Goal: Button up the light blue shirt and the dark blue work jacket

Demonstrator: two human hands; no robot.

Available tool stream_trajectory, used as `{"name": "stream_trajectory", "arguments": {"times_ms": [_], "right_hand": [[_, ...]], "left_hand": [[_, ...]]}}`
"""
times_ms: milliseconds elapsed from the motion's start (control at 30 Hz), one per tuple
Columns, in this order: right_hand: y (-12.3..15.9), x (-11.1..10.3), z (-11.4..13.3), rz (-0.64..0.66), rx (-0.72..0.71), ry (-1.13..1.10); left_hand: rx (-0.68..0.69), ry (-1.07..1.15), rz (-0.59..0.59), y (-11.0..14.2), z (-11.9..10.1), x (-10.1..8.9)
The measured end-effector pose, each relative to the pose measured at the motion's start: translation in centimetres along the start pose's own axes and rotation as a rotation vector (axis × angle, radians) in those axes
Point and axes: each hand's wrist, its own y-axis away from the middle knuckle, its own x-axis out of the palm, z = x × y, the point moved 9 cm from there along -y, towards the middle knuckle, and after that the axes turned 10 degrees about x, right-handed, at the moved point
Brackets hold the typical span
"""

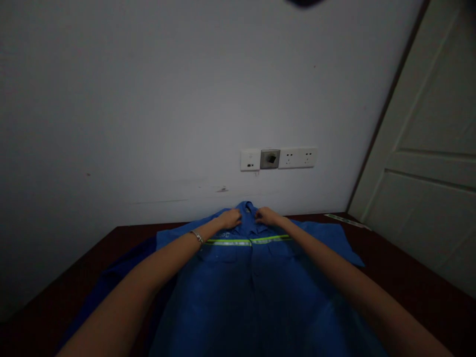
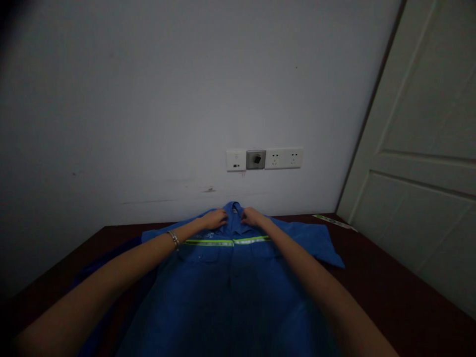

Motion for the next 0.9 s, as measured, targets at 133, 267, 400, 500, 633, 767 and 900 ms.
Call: {"name": "stream_trajectory", "arguments": {"times_ms": [133,267,400,500,633,767,900], "right_hand": [[-1.0,2.3,-1.0,0.056,0.074,0.033],[-1.0,3.5,-2.2,0.037,0.119,-0.014],[-0.9,3.1,-2.8,-0.018,0.149,-0.116],[-1.3,1.3,-3.4,-0.089,0.178,-0.229],[-1.9,-1.9,-5.1,-0.227,0.252,-0.427],[-2.2,-3.6,-7.2,-0.375,0.382,-0.625],[-2.4,-3.1,-7.8,-0.468,0.482,-0.762]], "left_hand": [[-0.091,-0.02,0.022,-0.3,1.1,3.1],[-0.15,0.018,-0.034,0.3,1.9,4.1],[-0.239,0.08,-0.134,0.8,3.0,3.0],[-0.31,0.146,-0.216,0.7,4.2,1.5],[-0.399,0.179,-0.371,0.3,6.1,-1.7],[-0.431,0.126,-0.506,0.2,6.6,-4.6],[-0.508,-0.019,-0.476,0.4,6.1,-5.0]]}}
